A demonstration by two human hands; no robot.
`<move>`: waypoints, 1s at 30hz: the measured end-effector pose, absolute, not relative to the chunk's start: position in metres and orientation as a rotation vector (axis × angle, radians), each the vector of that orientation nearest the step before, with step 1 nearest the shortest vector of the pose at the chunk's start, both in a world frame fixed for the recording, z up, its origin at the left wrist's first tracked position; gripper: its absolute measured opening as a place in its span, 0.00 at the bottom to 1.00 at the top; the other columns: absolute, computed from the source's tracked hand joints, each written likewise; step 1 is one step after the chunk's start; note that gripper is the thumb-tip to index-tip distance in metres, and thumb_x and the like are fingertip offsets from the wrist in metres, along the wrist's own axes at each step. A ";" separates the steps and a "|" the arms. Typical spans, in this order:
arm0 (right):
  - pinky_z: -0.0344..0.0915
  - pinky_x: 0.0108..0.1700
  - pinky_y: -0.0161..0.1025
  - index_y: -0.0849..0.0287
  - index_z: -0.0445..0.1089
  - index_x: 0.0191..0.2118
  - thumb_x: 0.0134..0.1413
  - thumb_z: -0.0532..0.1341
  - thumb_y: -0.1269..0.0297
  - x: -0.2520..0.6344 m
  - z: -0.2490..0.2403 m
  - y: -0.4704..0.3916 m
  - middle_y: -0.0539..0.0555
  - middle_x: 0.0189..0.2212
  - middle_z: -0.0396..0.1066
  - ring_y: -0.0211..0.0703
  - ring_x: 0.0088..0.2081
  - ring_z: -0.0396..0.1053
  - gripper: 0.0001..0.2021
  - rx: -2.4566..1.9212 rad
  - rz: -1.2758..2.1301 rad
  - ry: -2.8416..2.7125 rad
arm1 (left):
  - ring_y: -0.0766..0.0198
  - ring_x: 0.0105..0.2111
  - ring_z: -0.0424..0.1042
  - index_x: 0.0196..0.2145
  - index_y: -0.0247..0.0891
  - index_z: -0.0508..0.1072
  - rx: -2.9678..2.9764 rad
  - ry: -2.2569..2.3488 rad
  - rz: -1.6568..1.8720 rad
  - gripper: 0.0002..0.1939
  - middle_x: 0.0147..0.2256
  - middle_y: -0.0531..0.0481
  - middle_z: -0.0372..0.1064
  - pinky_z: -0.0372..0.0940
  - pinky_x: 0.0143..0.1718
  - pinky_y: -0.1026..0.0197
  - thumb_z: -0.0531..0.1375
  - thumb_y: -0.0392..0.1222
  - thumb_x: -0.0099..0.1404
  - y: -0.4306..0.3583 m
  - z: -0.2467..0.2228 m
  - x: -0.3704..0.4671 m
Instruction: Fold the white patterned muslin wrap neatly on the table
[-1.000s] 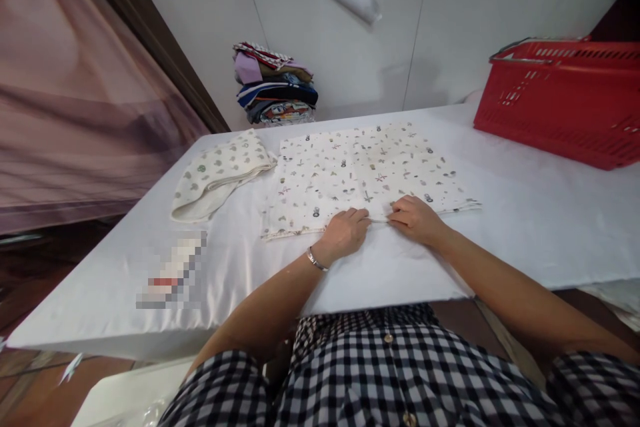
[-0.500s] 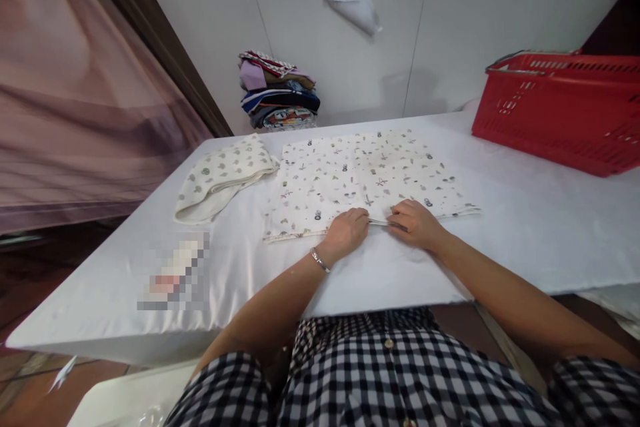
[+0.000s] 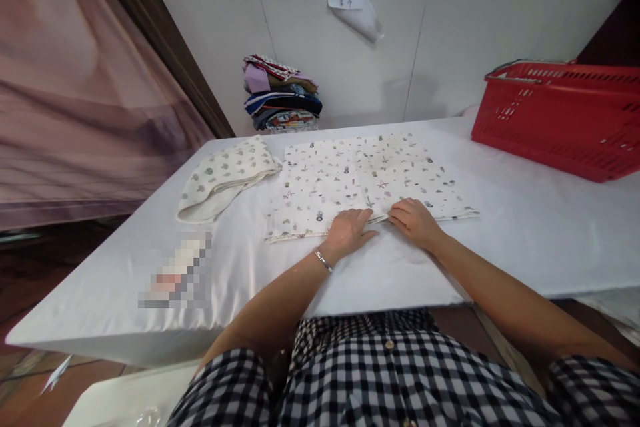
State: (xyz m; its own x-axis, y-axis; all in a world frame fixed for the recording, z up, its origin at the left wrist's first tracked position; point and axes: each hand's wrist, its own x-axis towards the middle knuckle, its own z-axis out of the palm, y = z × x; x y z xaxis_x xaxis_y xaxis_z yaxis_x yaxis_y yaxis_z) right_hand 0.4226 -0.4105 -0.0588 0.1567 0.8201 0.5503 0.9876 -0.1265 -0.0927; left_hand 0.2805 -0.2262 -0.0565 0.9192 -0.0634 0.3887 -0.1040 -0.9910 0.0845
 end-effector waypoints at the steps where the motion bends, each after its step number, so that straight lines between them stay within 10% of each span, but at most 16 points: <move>1: 0.57 0.40 0.43 0.60 0.72 0.37 0.66 0.51 0.64 0.423 -0.059 -0.410 0.58 0.37 0.70 0.45 0.37 0.62 0.13 -2.017 -0.519 -1.716 | 0.57 0.38 0.70 0.50 0.35 0.65 2.986 -0.128 0.601 0.20 0.38 0.45 0.72 0.63 0.37 0.56 0.58 0.51 0.66 -0.227 -0.056 0.282; 6: 0.58 0.40 0.44 0.60 0.72 0.38 0.65 0.51 0.65 0.420 -0.055 -0.411 0.58 0.35 0.71 0.46 0.37 0.63 0.13 -2.046 -0.574 -1.705 | 0.59 0.39 0.68 0.40 0.38 0.70 3.051 -0.081 0.558 0.08 0.37 0.47 0.70 0.61 0.38 0.58 0.52 0.41 0.70 -0.228 -0.049 0.288; 30: 0.61 0.43 0.44 0.62 0.74 0.42 0.65 0.49 0.70 0.391 -0.060 -0.399 0.60 0.38 0.73 0.47 0.40 0.68 0.15 -2.197 -0.434 -1.959 | 0.61 0.38 0.68 0.40 0.39 0.71 2.990 -0.100 0.642 0.10 0.35 0.48 0.70 0.62 0.37 0.59 0.52 0.42 0.71 -0.222 -0.042 0.292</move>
State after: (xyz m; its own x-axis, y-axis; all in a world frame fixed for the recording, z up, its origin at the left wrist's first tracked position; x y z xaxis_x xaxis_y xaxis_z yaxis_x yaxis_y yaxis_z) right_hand 0.3909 -0.3990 -0.0601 0.0965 0.9416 0.3227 0.9898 -0.1251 0.0689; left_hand 0.2922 -0.2223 -0.0417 0.9099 -0.0470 0.4121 -0.0810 -0.9946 0.0656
